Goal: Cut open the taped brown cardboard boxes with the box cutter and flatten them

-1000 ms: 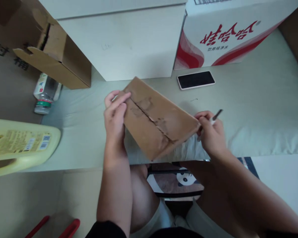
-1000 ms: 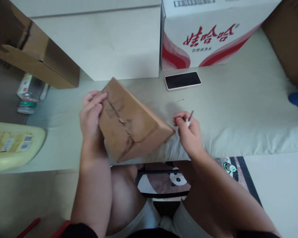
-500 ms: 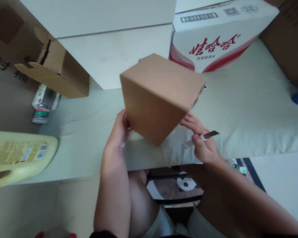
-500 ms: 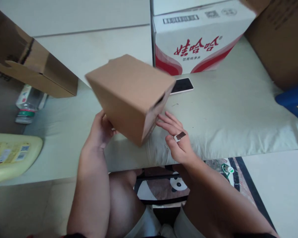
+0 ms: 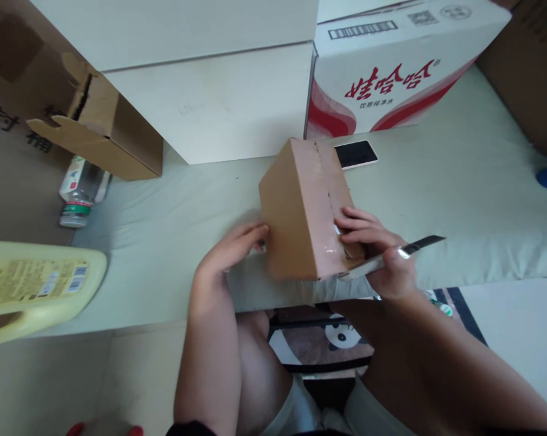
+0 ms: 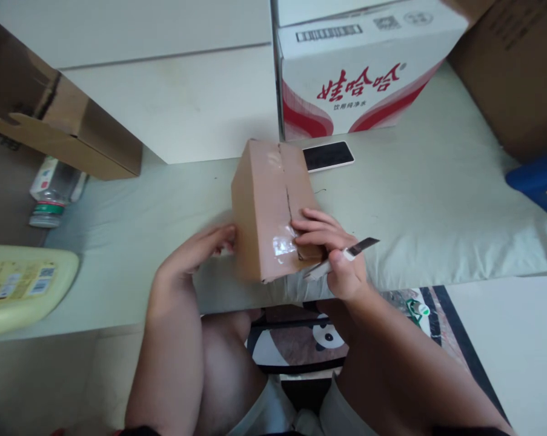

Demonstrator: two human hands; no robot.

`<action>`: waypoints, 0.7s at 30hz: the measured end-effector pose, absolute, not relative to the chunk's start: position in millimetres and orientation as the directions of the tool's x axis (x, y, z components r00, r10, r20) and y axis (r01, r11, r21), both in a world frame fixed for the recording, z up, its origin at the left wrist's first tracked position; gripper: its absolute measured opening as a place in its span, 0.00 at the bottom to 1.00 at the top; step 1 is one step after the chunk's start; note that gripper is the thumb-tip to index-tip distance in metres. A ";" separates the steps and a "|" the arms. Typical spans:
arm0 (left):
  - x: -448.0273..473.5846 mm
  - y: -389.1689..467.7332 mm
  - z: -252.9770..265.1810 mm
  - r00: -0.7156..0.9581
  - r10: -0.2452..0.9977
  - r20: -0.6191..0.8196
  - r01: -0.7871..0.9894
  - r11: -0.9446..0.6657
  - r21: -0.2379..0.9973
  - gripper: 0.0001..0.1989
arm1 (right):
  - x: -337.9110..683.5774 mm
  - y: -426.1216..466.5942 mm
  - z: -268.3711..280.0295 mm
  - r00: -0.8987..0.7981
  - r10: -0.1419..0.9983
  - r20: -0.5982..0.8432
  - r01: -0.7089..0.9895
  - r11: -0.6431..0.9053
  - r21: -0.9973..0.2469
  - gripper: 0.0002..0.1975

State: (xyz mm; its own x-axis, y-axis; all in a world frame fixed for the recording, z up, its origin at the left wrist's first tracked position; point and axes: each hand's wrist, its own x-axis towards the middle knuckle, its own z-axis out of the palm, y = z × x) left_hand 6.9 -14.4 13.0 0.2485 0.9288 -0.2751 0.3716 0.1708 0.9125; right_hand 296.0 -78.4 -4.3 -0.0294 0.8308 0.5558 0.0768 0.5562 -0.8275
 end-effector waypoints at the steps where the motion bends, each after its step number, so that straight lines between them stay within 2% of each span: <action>1: 7.0 -10.5 11.1 0.130 0.963 -0.235 0.335 0.180 0.925 0.19 | 295.5 -79.6 -2.3 -0.072 0.829 0.554 0.091 0.559 -0.824 0.23; 3: 7.4 -4.3 8.2 -0.079 0.978 -0.194 0.222 0.207 0.953 0.19 | 293.0 -82.6 3.7 -0.163 0.810 0.563 0.129 0.584 -0.802 0.22; 6: 7.3 -0.5 5.6 -0.247 0.968 -0.055 0.022 0.062 0.998 0.20 | 286.6 -87.5 14.6 -0.311 0.745 0.591 0.151 0.652 -0.743 0.22; 9: 5.8 -0.8 2.0 -0.212 0.971 0.106 -0.027 -0.115 0.993 0.19 | 280.1 -90.9 22.1 -0.431 0.678 0.595 0.111 0.695 -0.711 0.23; 11: 4.6 -1.1 -1.1 -0.136 0.979 0.155 0.000 -0.156 0.988 0.18 | 277.3 -91.7 23.6 -0.448 0.674 0.587 0.094 0.689 -0.719 0.23; 17: 4.3 -1.8 -4.4 0.004 0.983 0.183 0.112 -0.182 0.977 0.25 | 277.0 -91.4 19.0 -0.401 0.716 0.571 0.065 0.644 -0.762 0.22; 21: 4.9 -3.5 -3.3 0.038 0.987 0.154 0.117 -0.158 0.981 0.28 | 276.4 -90.6 19.2 -0.419 0.711 0.565 0.066 0.645 -0.761 0.21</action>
